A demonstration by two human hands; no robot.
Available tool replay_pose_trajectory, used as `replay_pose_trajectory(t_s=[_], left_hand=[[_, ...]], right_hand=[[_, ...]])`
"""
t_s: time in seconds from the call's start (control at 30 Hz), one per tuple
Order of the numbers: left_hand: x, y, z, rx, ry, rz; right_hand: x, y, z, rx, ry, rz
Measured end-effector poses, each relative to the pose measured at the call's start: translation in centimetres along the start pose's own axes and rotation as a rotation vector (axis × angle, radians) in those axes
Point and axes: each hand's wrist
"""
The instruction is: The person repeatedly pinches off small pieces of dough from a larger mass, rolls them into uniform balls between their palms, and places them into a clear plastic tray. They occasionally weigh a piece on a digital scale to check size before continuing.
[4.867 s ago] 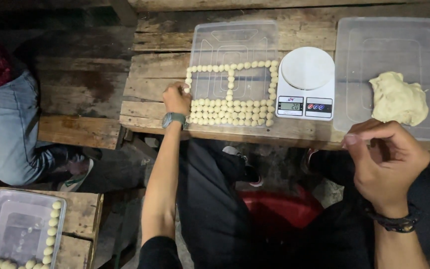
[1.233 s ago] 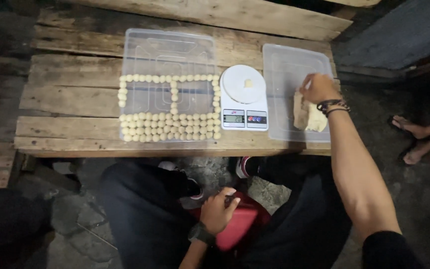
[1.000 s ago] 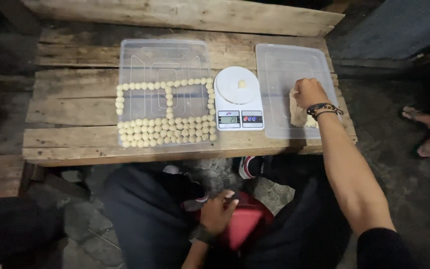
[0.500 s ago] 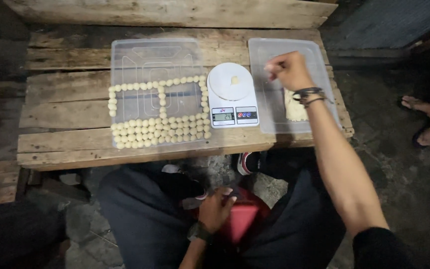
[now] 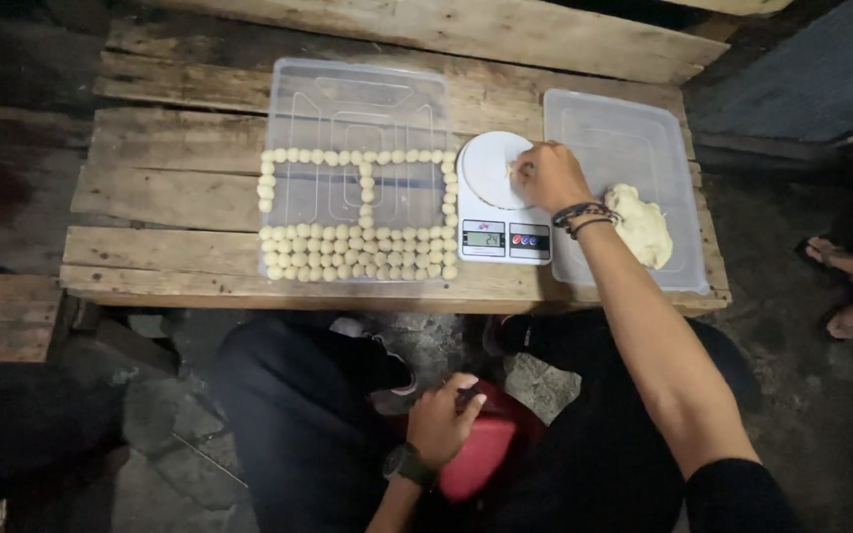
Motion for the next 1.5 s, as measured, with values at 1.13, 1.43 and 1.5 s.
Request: replay_pose_trajectory(t_s=[1.13, 1.43, 1.5], left_hand=[[-0.4, -1.8, 1.6, -0.026, -0.082, -0.07], [-0.4, -1.4, 0.8, -0.003, -0.049, -0.034], [-0.4, -1.4, 0.8, 0.003, -0.043, -0.035]], right_hand=[[7.4, 5.5, -11.1, 0.133, -0.487, 0.293], [4.1, 6.3, -8.5, -0.183, -0.094, -0.044], [2.8, 5.6, -5.8, -0.22, -0.032, -0.007]])
Point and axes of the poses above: each hand's wrist, its own x-axis away from the middle knuckle, its own y-axis out of the back of the hand, z = x × y, and after that the axes turned 6 degrees about x, right-handed
